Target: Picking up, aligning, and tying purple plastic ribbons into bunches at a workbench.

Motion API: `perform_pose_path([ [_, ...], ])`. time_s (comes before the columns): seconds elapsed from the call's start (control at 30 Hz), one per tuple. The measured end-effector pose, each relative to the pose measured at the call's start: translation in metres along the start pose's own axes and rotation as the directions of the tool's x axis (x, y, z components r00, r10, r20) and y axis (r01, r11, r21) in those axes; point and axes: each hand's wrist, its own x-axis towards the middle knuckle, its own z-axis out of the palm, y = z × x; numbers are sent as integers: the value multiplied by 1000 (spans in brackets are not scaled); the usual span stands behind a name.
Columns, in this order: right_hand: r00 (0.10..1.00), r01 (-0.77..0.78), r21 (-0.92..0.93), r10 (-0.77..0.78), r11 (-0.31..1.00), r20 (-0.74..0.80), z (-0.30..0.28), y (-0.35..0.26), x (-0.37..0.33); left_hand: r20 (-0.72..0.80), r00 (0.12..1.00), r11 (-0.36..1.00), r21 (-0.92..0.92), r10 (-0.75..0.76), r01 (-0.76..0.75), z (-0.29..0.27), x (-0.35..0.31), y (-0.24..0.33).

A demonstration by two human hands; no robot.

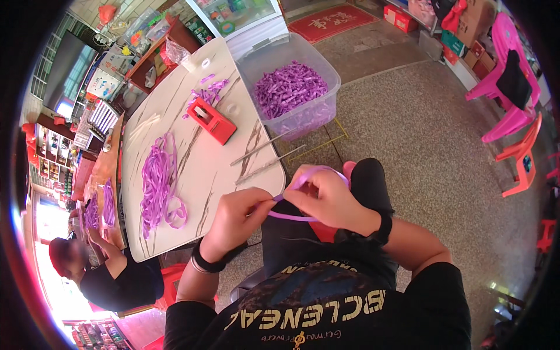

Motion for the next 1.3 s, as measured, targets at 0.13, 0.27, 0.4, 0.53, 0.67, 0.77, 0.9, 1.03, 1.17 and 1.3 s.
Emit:
perform_pose_path([
  [0.13,797,-583,676,480,451,367,-1,28,-6,150,897,729,535,416,-427,3,2,0],
  [0.27,693,-720,486,469,496,548,-21,36,-14,112,994,998,69,-10,2,1,1,6],
  [0.4,951,-207,44,190,977,244,-29,15,-8,314,877,785,-404,-363,470,-12,1,0],
  [0.53,971,-14,53,1,998,237,-19,5,2,379,848,657,-539,-369,527,-15,5,-1],
  [0.67,910,-202,124,139,972,392,-16,-10,9,434,827,570,-600,-356,561,-17,4,-3],
  [0.77,883,-176,28,145,984,446,-17,-12,12,434,825,567,-600,-362,564,-18,3,-4],
  [0.9,885,-124,48,89,991,458,-16,-8,15,393,854,644,-563,-342,517,-18,3,-6],
  [1.03,876,-214,101,145,972,460,-18,-5,17,281,900,831,-362,-335,422,-16,6,5],
  [1.17,837,-365,167,244,916,490,-24,0,14,177,976,975,-163,-124,153,-12,9,1],
  [1.3,751,-569,363,286,738,595,-26,17,9,133,910,900,148,393,-410,-9,19,-9],
])
